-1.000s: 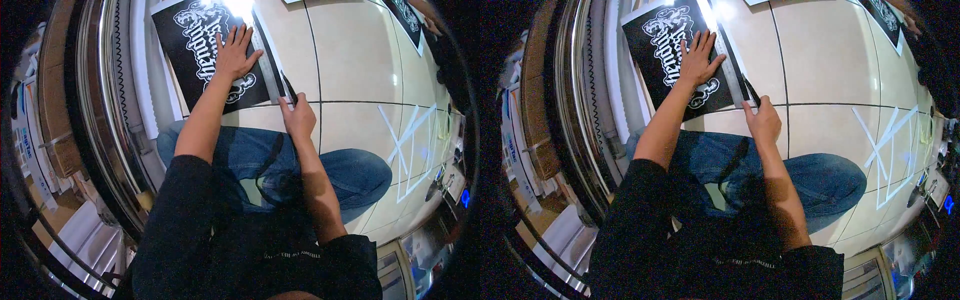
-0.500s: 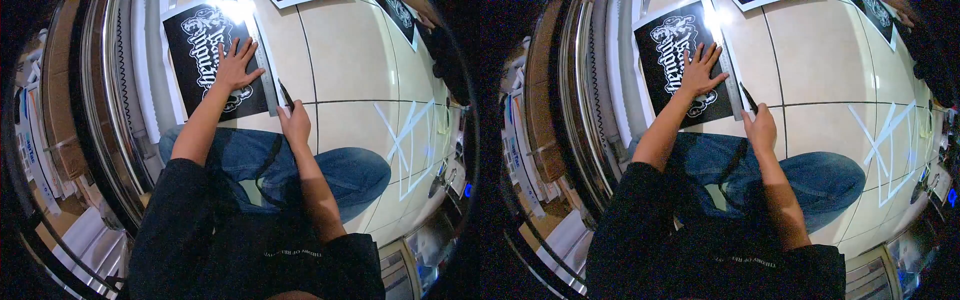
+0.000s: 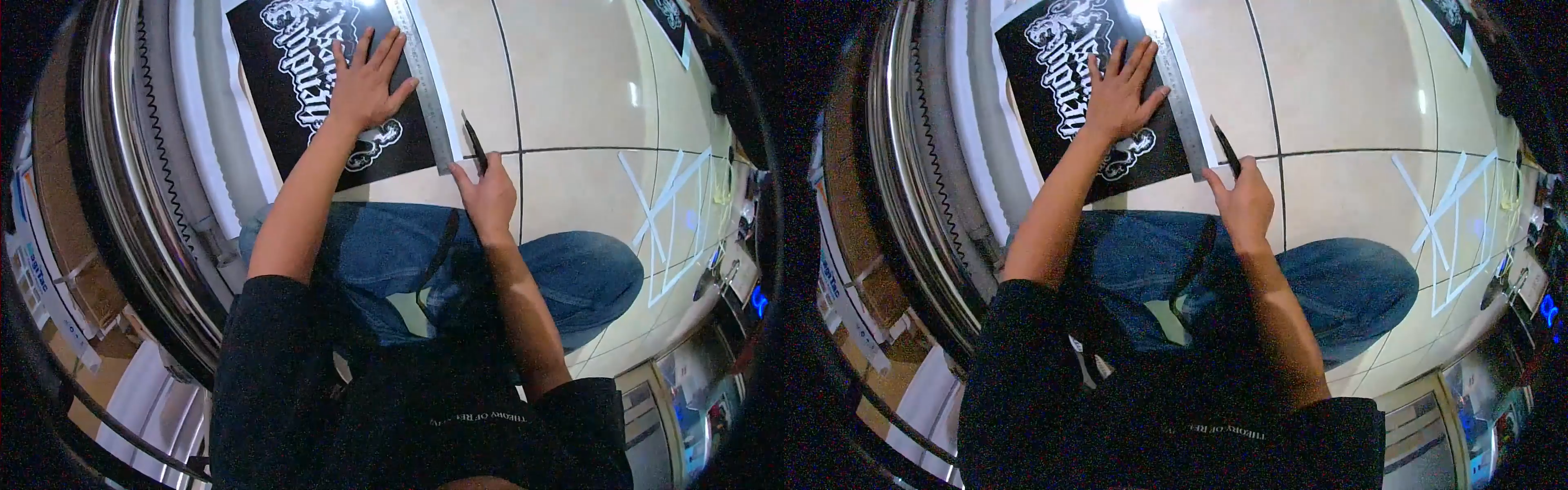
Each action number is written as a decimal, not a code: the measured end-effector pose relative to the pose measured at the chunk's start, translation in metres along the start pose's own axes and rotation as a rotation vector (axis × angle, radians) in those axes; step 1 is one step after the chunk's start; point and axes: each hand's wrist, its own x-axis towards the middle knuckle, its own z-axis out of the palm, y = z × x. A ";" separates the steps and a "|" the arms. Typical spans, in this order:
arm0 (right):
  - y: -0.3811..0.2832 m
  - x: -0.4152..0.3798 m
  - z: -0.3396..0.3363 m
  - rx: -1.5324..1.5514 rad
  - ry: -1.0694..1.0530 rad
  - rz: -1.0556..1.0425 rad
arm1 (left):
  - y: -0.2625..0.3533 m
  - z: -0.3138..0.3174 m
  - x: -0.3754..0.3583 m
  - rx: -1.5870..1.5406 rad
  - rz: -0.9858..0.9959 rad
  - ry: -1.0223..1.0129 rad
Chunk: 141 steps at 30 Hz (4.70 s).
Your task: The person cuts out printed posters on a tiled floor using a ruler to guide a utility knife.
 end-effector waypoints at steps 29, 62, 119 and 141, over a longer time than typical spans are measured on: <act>-0.005 0.000 -0.001 -0.001 -0.002 0.041 | 0.002 -0.011 0.005 0.042 -0.028 -0.091; 0.005 -0.002 0.006 -0.043 0.032 -0.006 | -0.006 0.007 0.003 0.065 -0.022 0.000; 0.014 -0.008 0.009 0.042 0.041 0.003 | -0.005 0.003 0.004 0.076 -0.025 -0.031; 0.000 0.001 0.003 -0.063 0.016 0.034 | -0.001 -0.001 0.005 0.078 -0.040 -0.071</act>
